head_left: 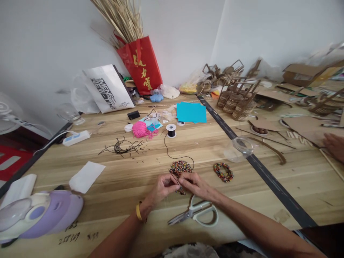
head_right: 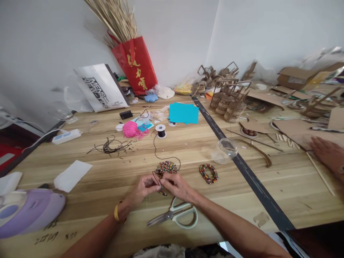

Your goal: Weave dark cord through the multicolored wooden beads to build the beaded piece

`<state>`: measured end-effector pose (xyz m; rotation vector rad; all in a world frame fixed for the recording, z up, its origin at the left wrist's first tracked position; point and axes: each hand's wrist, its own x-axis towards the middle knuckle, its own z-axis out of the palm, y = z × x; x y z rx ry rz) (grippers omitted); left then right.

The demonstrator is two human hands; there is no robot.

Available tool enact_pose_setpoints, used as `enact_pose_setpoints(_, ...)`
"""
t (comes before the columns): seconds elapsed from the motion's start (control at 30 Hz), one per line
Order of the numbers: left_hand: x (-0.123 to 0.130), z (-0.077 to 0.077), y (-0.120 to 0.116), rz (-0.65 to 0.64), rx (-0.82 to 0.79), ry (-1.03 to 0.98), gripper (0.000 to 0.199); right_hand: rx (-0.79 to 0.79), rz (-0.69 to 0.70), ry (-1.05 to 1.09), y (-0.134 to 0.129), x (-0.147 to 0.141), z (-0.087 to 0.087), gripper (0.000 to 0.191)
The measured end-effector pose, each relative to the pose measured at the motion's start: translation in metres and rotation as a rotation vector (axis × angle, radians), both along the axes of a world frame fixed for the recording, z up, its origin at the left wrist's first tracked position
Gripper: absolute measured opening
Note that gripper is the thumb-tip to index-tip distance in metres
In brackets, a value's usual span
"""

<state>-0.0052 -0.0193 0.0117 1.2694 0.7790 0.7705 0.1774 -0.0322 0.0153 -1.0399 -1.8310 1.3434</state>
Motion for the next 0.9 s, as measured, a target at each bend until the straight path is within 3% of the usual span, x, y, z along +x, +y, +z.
enact_pose_setpoints(0.6,0.0,-0.001,0.0008,0.016,-0.021,0.025,0.034,-0.017,-0.013,0.016,0.001,-0.0034,-0.0088,0.052)
enact_pose_setpoints(0.9,-0.0011,-0.0005,0.0022,0.02,-0.056,0.038,0.031,-0.05,-0.038,0.024,0.0003,-0.0037,-0.004,0.051)
